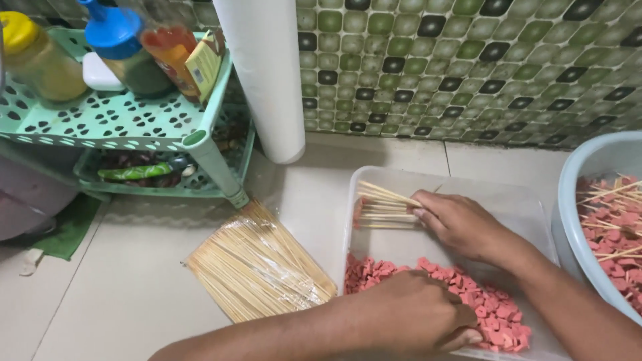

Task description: Skewering small diced pieces of pink food onto wooden skewers for snack preparation.

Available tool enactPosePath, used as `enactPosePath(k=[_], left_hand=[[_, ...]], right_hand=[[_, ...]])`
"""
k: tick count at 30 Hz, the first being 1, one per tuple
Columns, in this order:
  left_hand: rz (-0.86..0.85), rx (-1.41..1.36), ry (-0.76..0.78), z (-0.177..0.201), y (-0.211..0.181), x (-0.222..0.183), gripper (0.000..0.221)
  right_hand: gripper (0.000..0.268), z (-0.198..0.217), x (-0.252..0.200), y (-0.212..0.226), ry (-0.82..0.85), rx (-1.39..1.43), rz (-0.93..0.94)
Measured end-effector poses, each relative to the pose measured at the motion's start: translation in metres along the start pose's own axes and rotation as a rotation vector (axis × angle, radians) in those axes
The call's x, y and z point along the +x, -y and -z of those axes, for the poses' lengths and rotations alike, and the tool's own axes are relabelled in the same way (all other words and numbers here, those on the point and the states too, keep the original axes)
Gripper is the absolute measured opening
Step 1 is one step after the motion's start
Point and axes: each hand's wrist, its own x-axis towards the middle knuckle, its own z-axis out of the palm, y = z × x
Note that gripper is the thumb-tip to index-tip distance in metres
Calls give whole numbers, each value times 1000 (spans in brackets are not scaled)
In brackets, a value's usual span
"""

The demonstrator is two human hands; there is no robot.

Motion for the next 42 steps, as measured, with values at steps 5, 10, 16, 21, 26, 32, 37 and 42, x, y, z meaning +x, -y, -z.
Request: enactPosePath(k=[5,10,16,21,26,32,37,42], left_hand=[[13,9,22,-2,2,1,39],[-1,24,4,-7,5,2,39],[15,75,19,-5,4,6,32],[25,123,35,-4,3,9,25],[-5,125,61,8,10,14,21],[37,149,57,21,27,15,19],[110,178,61,18,31,15,21],[34,147,61,20,29,13,21]], right_hand=[[16,1,0,4,6,-2,-6],[13,1,-5,5,-15,-33,-1],[15,12,-8,21,-43,25,6],[18,25,-12,28,-72,89,2],[20,41,-19,34,-97,132,-54],[24,41,-68,2,-86,188,-49],[26,31,-76,-3,-59,252,-14],[26,29,-70,-9,27,337,-119]])
